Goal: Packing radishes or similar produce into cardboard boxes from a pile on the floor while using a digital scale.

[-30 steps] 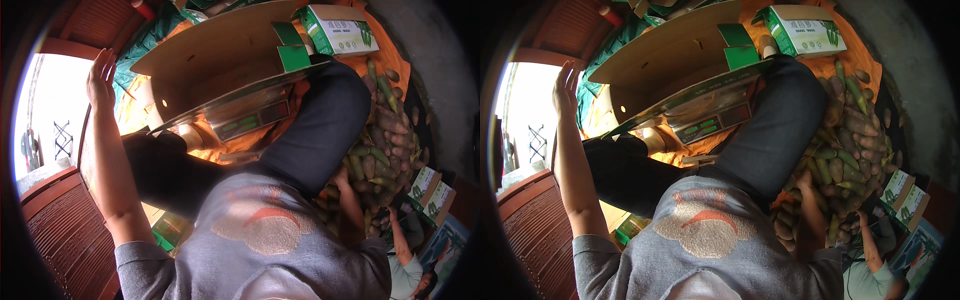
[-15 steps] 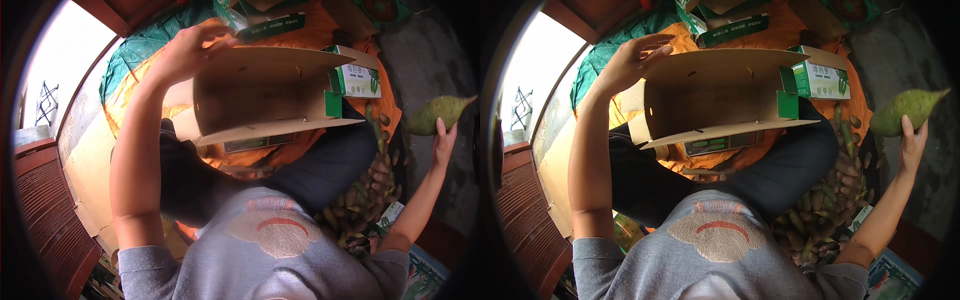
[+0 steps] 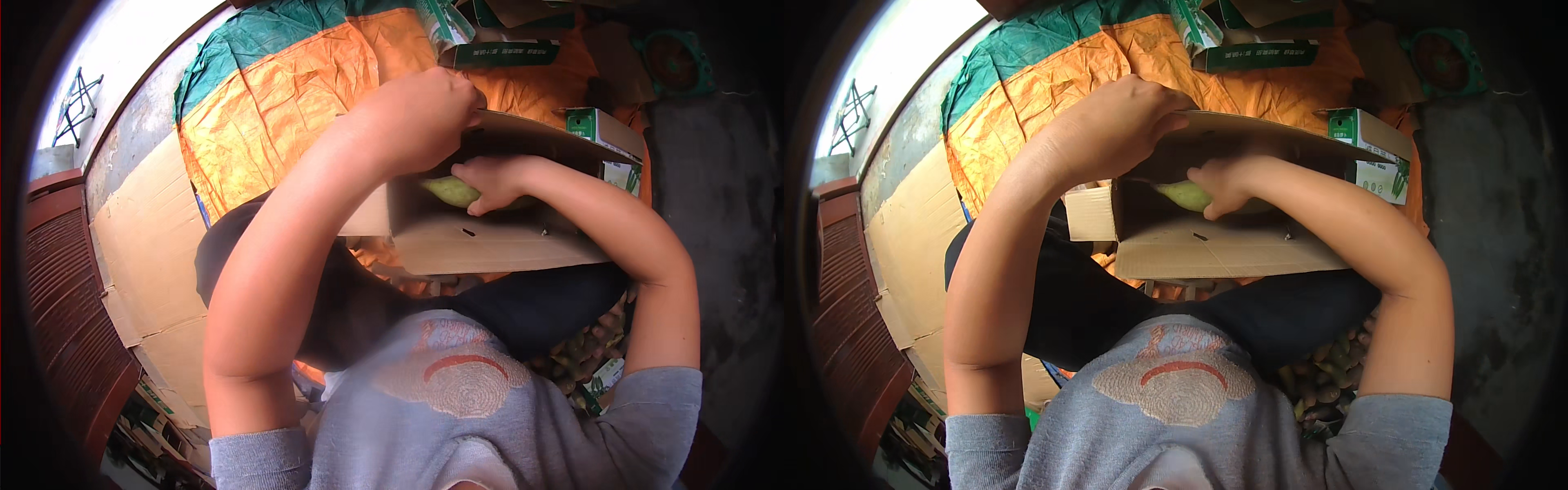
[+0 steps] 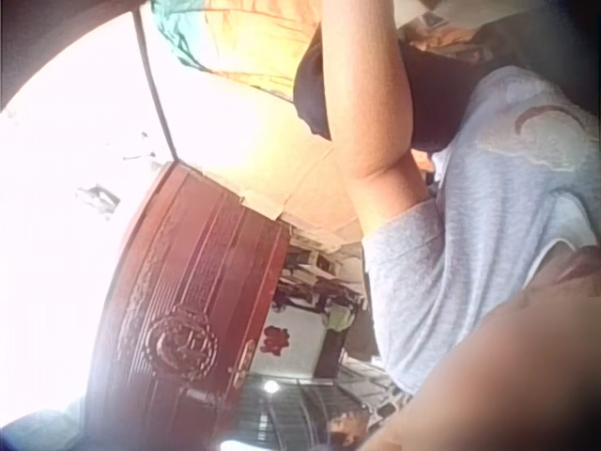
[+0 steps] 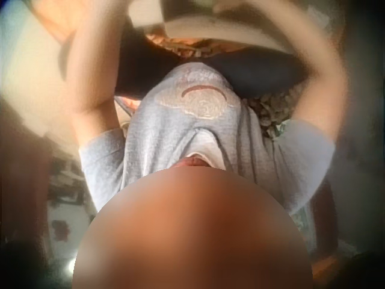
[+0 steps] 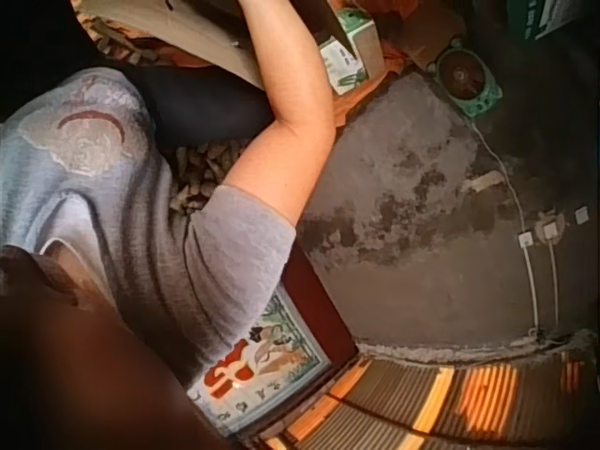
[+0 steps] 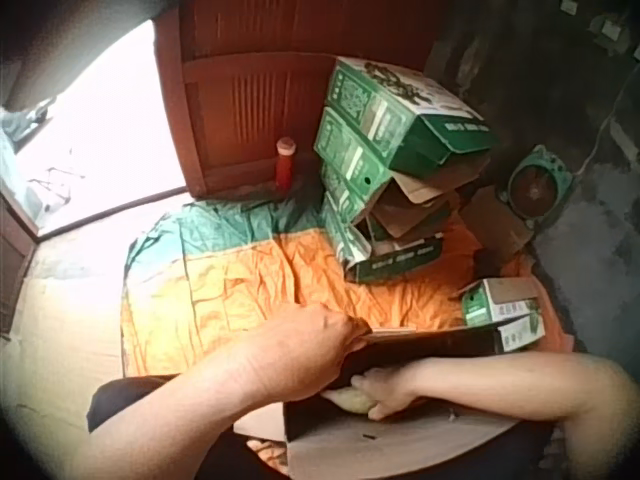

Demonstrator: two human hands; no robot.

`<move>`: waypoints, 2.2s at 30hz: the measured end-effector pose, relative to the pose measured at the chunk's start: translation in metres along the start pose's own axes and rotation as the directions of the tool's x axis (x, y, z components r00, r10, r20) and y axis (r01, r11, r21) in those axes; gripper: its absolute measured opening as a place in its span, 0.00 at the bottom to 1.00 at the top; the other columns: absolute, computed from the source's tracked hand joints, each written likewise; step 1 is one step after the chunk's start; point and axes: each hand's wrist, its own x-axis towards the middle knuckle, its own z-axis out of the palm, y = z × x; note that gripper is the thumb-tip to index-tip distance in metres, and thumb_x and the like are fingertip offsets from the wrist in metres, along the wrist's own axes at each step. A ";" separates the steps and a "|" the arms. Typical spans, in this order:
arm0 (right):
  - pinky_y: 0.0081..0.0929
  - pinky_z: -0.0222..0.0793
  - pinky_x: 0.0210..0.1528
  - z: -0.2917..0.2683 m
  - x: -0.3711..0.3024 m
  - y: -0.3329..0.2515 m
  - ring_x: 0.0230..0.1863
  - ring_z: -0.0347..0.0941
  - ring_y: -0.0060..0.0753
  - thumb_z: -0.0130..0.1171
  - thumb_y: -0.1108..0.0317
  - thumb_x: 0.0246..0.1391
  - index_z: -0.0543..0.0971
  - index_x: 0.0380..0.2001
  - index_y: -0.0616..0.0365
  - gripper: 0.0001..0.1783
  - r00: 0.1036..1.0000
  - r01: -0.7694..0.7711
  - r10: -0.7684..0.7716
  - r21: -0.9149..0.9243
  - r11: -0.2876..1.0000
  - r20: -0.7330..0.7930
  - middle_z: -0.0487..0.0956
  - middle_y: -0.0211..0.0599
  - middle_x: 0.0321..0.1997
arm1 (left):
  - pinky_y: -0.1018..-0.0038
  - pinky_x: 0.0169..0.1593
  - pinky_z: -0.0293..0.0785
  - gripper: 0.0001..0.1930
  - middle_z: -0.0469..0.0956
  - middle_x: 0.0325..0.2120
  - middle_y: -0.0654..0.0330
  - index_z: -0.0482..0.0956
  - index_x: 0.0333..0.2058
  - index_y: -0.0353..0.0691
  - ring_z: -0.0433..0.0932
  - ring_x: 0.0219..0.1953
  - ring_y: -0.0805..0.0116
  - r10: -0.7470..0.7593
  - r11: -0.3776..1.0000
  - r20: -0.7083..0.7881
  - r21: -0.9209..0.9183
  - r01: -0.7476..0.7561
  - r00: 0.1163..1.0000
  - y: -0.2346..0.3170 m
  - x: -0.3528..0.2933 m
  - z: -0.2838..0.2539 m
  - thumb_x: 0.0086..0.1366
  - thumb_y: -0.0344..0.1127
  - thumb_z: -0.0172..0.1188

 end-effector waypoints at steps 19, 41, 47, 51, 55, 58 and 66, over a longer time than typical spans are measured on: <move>0.43 0.58 0.71 0.032 0.052 0.024 0.68 0.63 0.53 0.60 0.59 0.60 0.64 0.68 0.53 0.35 0.952 0.266 -0.251 0.068 0.962 -0.174 0.67 0.53 0.69 | 0.55 0.43 0.77 0.09 0.82 0.30 0.44 0.79 0.40 0.35 0.81 0.37 0.42 -0.053 0.998 0.043 -0.041 0.055 0.998 0.014 0.006 -0.001 0.64 0.28 0.53; 0.27 0.73 0.57 0.319 -0.274 0.088 0.51 0.80 0.31 0.56 0.75 0.65 0.76 0.56 0.66 0.17 -0.357 0.623 0.742 0.448 0.642 -0.567 0.81 0.45 0.52 | 0.71 0.49 0.73 0.18 0.83 0.40 0.49 0.78 0.52 0.35 0.82 0.41 0.62 -0.156 0.988 0.016 -0.004 0.156 0.988 0.036 0.038 0.034 0.76 0.42 0.51; 0.23 0.71 0.53 0.383 -0.229 0.109 0.48 0.79 0.27 0.52 0.73 0.67 0.77 0.55 0.63 0.16 -0.265 0.677 0.901 0.600 0.427 -0.343 0.82 0.41 0.52 | 0.71 0.53 0.72 0.19 0.84 0.43 0.52 0.78 0.55 0.36 0.81 0.45 0.63 -0.178 0.984 0.040 -0.007 0.178 0.983 0.030 0.028 0.033 0.77 0.43 0.50; 0.27 0.72 0.56 0.477 -0.147 0.146 0.52 0.79 0.39 0.53 0.76 0.64 0.77 0.55 0.64 0.17 -0.139 0.658 0.982 0.729 0.187 -0.127 0.82 0.45 0.52 | 0.69 0.59 0.70 0.20 0.83 0.47 0.54 0.79 0.56 0.39 0.80 0.52 0.64 -0.221 0.972 -0.044 -0.096 0.216 0.974 0.043 0.023 0.037 0.77 0.46 0.49; 0.37 0.68 0.62 0.630 -0.046 0.132 0.60 0.74 0.54 0.65 0.61 0.52 0.73 0.59 0.65 0.33 0.068 0.137 0.984 0.978 0.155 -0.165 0.76 0.57 0.59 | 0.65 0.65 0.66 0.26 0.81 0.52 0.54 0.79 0.58 0.41 0.77 0.58 0.62 -0.175 0.935 -0.013 -0.315 0.162 0.985 0.049 0.043 0.055 0.76 0.54 0.45; 0.37 0.68 0.62 0.594 0.001 0.093 0.60 0.74 0.53 0.65 0.61 0.52 0.73 0.59 0.65 0.33 0.162 0.158 0.970 0.975 0.158 -0.184 0.76 0.57 0.59 | 0.64 0.65 0.66 0.29 0.80 0.53 0.54 0.78 0.58 0.41 0.76 0.59 0.60 -0.205 0.933 -0.032 -0.307 0.186 0.978 0.034 0.020 0.041 0.76 0.57 0.43; 0.37 0.67 0.62 0.595 -0.036 0.006 0.61 0.73 0.53 0.66 0.60 0.51 0.73 0.60 0.64 0.34 0.320 0.106 0.941 0.991 0.080 -0.110 0.76 0.57 0.59 | 0.65 0.66 0.64 0.28 0.80 0.54 0.53 0.78 0.58 0.41 0.76 0.59 0.61 -0.231 0.954 -0.072 -0.215 0.211 0.970 0.037 0.024 0.040 0.76 0.57 0.43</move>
